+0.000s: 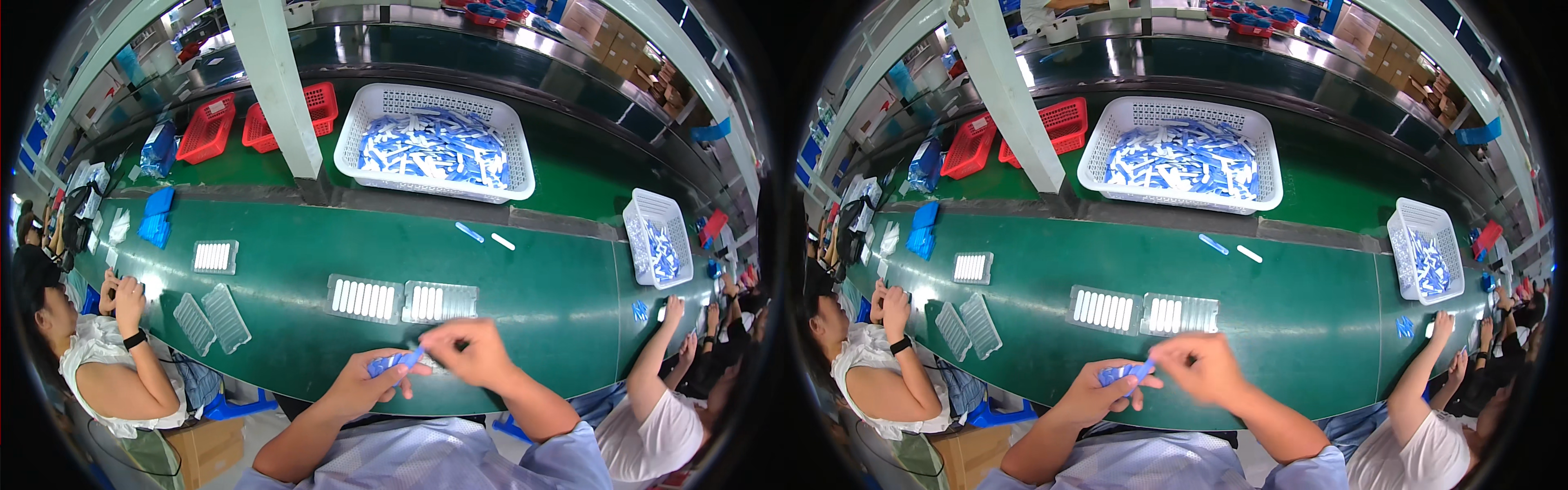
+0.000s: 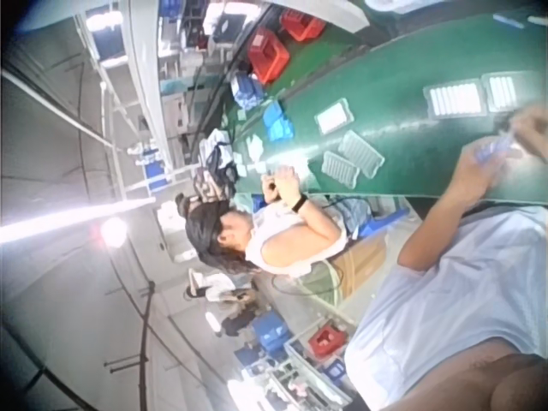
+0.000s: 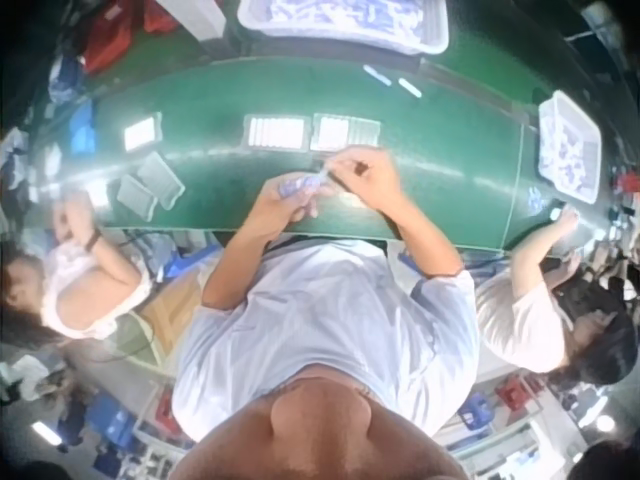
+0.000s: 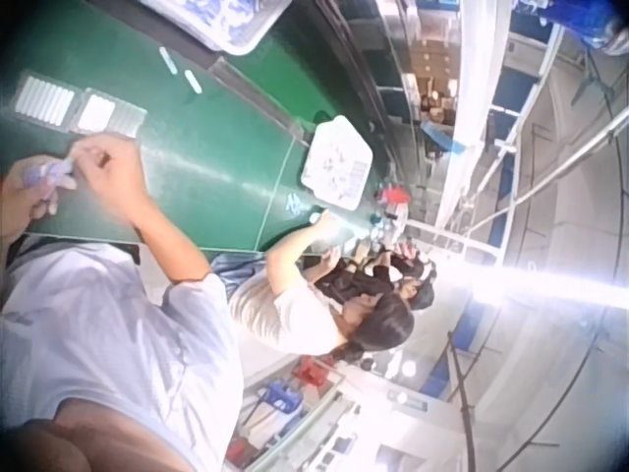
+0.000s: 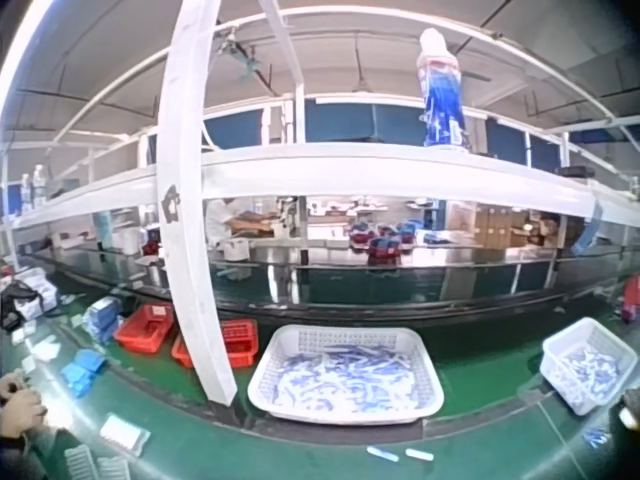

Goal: The person assembles small blue and white plastic components into clear trays by hand on an assembly line.

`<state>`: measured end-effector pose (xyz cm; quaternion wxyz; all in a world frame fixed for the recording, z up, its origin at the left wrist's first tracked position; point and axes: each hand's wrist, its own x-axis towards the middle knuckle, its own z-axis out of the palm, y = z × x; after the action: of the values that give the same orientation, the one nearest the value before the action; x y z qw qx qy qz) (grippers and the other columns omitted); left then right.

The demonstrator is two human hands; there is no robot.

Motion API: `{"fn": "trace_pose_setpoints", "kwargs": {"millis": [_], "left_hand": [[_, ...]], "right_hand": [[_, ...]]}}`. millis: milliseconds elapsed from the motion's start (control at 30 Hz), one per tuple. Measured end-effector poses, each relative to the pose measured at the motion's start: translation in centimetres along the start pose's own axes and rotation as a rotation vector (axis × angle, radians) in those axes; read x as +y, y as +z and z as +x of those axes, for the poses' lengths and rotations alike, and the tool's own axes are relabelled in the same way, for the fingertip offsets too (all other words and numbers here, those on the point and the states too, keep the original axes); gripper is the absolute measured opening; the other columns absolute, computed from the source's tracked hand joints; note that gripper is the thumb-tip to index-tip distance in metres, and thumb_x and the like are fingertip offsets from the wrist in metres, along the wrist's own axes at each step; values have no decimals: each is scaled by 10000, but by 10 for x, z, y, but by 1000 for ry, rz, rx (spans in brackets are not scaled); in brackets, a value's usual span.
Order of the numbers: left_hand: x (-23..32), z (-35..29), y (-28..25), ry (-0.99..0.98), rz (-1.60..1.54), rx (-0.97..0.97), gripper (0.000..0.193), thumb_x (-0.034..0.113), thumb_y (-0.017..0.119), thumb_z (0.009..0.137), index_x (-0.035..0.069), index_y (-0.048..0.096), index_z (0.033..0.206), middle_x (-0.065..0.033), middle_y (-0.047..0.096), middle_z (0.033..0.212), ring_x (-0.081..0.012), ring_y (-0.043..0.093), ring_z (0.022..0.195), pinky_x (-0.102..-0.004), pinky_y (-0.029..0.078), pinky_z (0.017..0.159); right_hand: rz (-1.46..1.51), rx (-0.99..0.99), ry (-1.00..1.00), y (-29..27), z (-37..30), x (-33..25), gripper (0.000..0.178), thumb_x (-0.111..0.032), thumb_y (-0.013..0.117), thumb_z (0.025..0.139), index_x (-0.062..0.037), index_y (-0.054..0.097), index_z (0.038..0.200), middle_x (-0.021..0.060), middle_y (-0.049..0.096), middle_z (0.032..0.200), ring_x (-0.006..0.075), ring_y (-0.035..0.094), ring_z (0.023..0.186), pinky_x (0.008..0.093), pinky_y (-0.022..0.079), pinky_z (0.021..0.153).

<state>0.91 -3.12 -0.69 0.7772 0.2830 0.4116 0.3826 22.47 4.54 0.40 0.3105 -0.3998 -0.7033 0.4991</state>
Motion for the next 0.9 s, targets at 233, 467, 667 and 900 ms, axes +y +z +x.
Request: {"fn": "trace_pose_setpoints", "kwargs": {"millis": [233, 467, 667, 900], "left_hand": [[2, -8, -17, 12, 13, 86, 321, 166, 592, 1041, -30, 610, 1294, -159, 714, 1200, -106, 633, 767, -200, 366, 524], [0, -1, -11, 19, -54, 61, 319, 148, 605, 1032, -34, 603, 1294, -209, 696, 1208, -148, 652, 776, -208, 363, 518], [0, -1, -11, 5, -105, 75, 331, 160, 608, 1031, -45, 601, 1290, -210, 695, 1209, -156, 661, 793, -212, 356, 511], [3, 0, -5, -48, -119, -54, 333, 155, 611, 1027, -61, 597, 1281, -229, 691, 1208, -172, 681, 788, -221, 338, 488]], "right_hand": [[-111, -102, 224, -56, 37, 24, 160, -106, 754, 875, -18, 699, 997, 34, 685, 717, 106, 615, 607, 291, 487, 571], [-519, 15, -9, -45, 53, 11, 440, -133, 775, 817, -58, 606, 1217, 86, 606, 671, 286, 609, 600, 412, 499, 613], [-168, 25, 14, -18, 31, 2, 373, -188, 807, 840, -48, 660, 1153, 39, 538, 622, 152, 535, 550, 310, 444, 536], [217, 142, 81, -12, 10, 19, 66, -69, 709, 942, -21, 741, 974, -37, 639, 711, 9, 499, 589, 208, 413, 533]]}}
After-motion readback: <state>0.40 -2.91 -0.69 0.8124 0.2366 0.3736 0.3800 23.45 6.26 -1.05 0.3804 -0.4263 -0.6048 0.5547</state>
